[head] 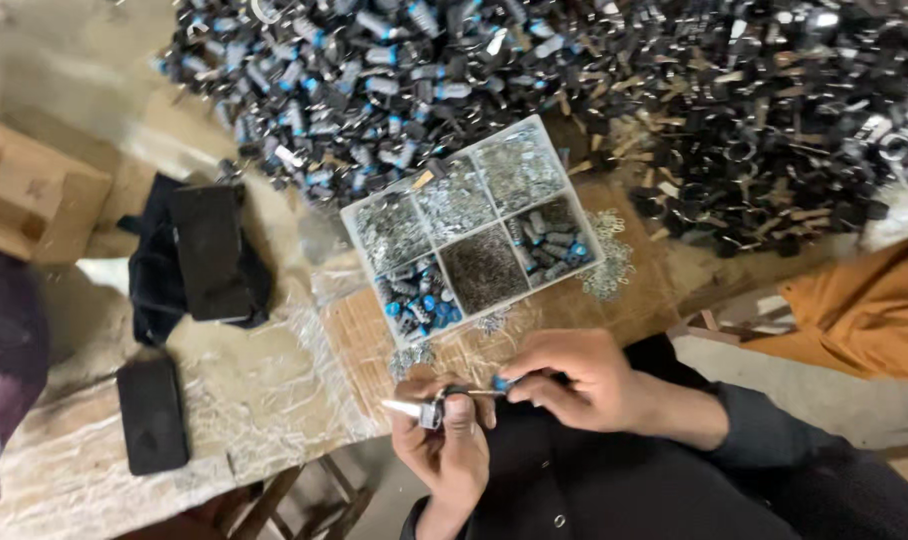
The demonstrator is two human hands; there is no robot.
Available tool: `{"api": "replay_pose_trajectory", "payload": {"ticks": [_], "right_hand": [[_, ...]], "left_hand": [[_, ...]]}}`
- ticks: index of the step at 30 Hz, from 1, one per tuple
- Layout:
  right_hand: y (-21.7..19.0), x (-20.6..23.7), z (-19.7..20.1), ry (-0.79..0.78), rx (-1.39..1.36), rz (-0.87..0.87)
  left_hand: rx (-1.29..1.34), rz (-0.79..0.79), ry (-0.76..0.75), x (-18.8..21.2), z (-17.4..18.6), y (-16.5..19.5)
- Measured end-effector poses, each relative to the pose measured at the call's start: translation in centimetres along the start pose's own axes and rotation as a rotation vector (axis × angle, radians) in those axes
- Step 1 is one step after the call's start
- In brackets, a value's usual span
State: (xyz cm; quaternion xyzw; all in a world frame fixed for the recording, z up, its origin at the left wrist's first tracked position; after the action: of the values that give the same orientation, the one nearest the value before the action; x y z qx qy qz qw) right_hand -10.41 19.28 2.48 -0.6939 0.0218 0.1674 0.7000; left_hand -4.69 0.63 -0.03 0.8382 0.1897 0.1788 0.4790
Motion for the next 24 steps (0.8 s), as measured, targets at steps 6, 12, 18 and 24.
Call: {"api": "replay_pose_trajectory", "payload": {"ticks": [6,12,18,24], "right_hand": [[0.0,1.1,3.3,0.067,-0.047,-0.134],[-0.9,1.8,5.5,0.194,-0.012,0.048],[-0.7,1.1,6.6,0.239,0.058,-0.072],[-0.9,-0.3,4.7,0.192,0.038,0.094]], "left_hand": [[-0.119,0.07,-0.101,1.5,-2.0,-2.4],[-0.062,0.084,-0.177,1.9,-4.9,-3.7],[-0.068,0.031,-0.216,0.3,-7.0,-2.7],[-0.041,-0.043,-0.163,1.9,-4.3,-4.0]]}}
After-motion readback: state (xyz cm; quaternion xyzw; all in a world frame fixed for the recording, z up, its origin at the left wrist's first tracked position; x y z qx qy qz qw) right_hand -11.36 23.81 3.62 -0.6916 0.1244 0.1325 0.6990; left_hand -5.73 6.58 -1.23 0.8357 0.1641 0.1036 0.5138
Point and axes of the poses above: each hand's wrist, its own x-axis away from the middle knuckle, its own z-axis out of the back of the hand, y = z × x, the point moved 4 cm from there along -x, towards the middle knuckle, and after that the axes turned 13 degrees about y, right-handed, at the moved point
